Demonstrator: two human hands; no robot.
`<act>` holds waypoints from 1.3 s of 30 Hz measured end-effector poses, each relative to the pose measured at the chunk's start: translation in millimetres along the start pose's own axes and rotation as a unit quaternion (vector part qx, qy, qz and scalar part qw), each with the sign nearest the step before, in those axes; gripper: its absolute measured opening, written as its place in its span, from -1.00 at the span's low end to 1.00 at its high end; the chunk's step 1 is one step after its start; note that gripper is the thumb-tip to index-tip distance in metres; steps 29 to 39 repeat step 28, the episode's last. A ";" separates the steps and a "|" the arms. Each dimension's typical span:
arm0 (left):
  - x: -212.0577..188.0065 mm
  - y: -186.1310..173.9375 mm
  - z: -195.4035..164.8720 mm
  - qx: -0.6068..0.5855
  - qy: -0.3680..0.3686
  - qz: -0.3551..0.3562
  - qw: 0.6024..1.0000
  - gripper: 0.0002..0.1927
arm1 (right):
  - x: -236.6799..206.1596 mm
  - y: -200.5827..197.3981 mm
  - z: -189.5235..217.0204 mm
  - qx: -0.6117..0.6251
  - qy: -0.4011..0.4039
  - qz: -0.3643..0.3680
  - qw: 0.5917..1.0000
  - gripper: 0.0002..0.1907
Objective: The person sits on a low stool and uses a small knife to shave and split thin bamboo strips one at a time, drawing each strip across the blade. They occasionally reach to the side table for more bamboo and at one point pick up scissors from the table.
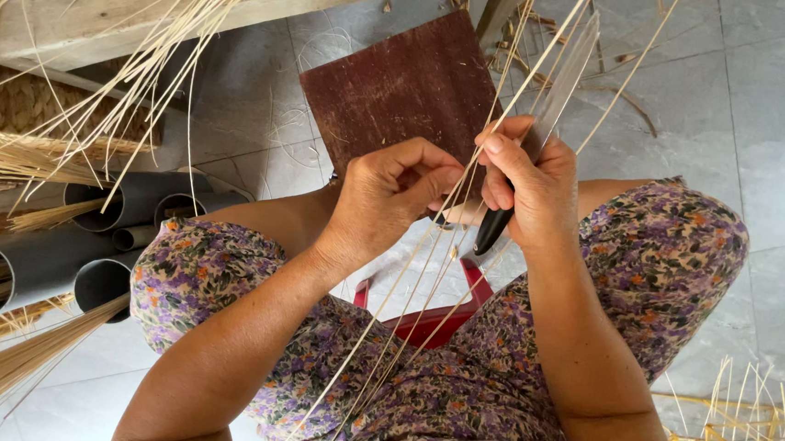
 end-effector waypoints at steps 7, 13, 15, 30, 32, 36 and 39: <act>-1.3 -6.1 -3.5 -0.051 -0.035 0.004 0.998 -0.90 | -3.9 -11.6 5.3 0.031 0.010 -0.016 0.999 -0.90; -8.6 5.1 -23.1 0.101 0.060 -0.015 0.993 -0.91 | -13.4 4.2 6.2 0.005 -0.003 0.014 1.000 -0.90; -8.3 1.6 -21.8 0.107 0.043 -0.027 0.993 -0.93 | -14.5 7.0 9.2 -0.002 -0.006 0.016 1.000 -0.90; -13.1 -30.6 -12.8 -0.035 0.005 0.001 0.999 -0.95 | 15.7 -75.5 -49.0 0.076 -0.033 -0.029 0.996 -0.92; -13.1 -30.6 -12.8 -0.035 0.005 0.001 0.999 -0.95 | 15.7 -75.5 -49.0 0.076 -0.033 -0.029 0.996 -0.92; -13.1 -30.6 -12.8 -0.035 0.005 0.001 0.999 -0.95 | 15.7 -75.5 -49.0 0.076 -0.033 -0.029 0.996 -0.92; -13.1 -30.6 -12.8 -0.035 0.005 0.001 0.999 -0.95 | 15.7 -75.5 -49.0 0.076 -0.033 -0.029 0.996 -0.92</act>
Point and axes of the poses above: each hand's wrist, its own x-axis towards the middle knuckle, its own y-axis out of the palm, z = x × y, the point moved 6 cm from there along x, towards the middle knuckle, and after that the axes turned 8 degrees about -z, right-handed, at the moved point
